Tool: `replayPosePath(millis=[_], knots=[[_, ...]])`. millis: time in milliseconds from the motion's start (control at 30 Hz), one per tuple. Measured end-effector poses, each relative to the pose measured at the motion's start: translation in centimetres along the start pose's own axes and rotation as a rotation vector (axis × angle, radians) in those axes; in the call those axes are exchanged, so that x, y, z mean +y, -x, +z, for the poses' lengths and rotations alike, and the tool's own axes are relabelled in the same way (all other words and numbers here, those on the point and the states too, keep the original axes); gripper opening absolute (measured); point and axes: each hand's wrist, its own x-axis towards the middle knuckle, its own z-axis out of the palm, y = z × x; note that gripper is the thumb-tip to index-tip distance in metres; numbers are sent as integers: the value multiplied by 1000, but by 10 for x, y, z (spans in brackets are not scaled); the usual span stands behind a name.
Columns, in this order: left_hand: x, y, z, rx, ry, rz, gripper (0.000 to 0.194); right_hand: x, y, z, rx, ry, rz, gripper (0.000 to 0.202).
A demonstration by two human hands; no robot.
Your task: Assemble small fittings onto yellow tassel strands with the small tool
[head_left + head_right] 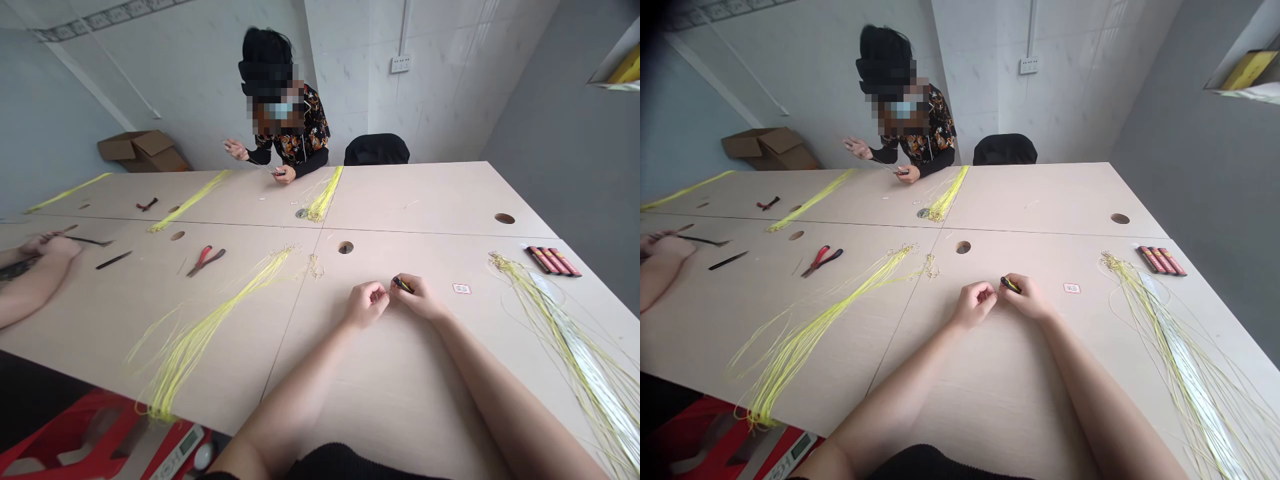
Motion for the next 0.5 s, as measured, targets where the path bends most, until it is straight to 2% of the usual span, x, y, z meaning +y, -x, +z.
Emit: replayPosePath(millis=[500], knots=[[1,0,1,-4,-13,-16,14,2,0,0,2,25,2,9]])
